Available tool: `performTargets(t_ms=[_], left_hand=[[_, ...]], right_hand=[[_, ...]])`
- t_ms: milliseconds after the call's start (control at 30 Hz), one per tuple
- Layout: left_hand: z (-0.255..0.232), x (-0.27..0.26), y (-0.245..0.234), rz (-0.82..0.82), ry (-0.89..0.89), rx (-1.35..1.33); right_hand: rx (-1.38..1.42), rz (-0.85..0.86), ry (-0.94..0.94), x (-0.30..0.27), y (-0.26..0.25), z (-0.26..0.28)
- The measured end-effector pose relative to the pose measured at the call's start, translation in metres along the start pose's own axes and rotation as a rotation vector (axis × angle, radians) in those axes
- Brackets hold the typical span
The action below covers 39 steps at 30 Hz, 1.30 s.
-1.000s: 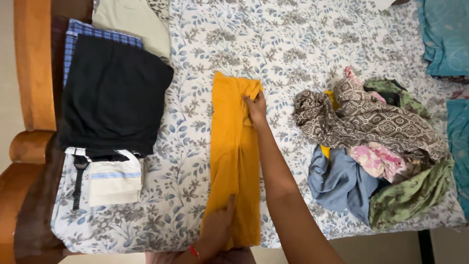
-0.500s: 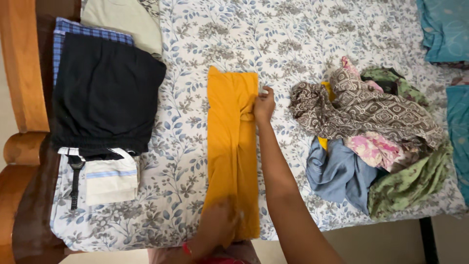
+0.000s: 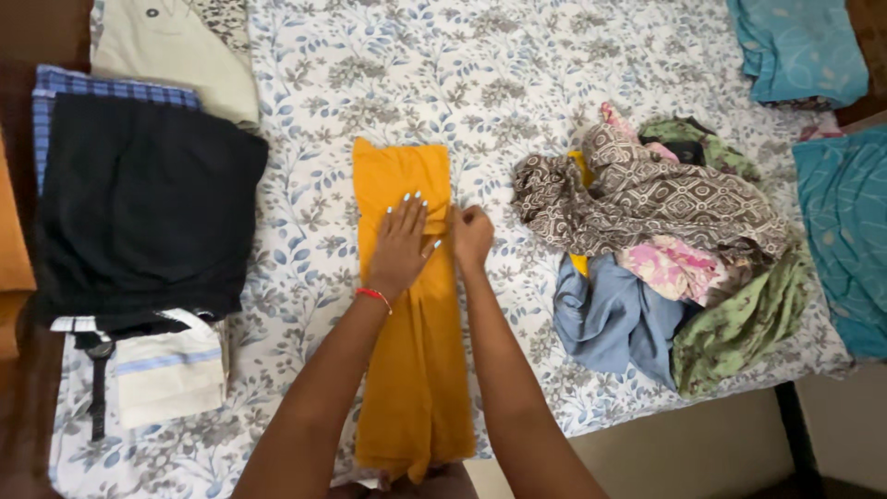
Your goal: The person folds a yellow t-shirt and a pair of patterned shorts on a bed, placing them onto a stack of folded items.
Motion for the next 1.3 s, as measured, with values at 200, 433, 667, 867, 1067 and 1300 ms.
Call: performTargets(t_ms=[200,433,667,867,1067,1300], left_hand=[[0.019,0.003,0.007,0.133,-0.077,-0.049],[0.075,0.053,0.005,-0.339,-0.225,-0.363],[0.190,0.062,0.086,-0.403,-0.592,-0.516],[0.243,0.065,0.141,-0.448,-0.549,-1.320],[0.207,0.062,0.061,-0.388,-0.557,-1.090],[0.147,-0.036,-0.054,-0.674,-0.515,-0.179]], right_hand=[[0.086,0.126,-0.022,-0.017,0.023,0.021],[0.196,-0.042,-0.431,-0.072,0.020,0.059],[-0.026,0.189,-0.862,-0.139,0.054,0.074],[-0.310,0.341,-0.727,-0.197,0.043,0.037],[-0.509,0.461,-0.756,-0.268,0.022,-0.019],[-0.217,0.832,-1.094,-0.381,-0.045,-0.077]])
Point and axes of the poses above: each hand's wrist, its own x-axis towards the middle knuckle, its own y-axis out of the palm, z = x × y, the point moved 10 cm from there along x, towards the middle knuckle, and after that the axes turned 15 degrees about y, right-handed, at the moved point
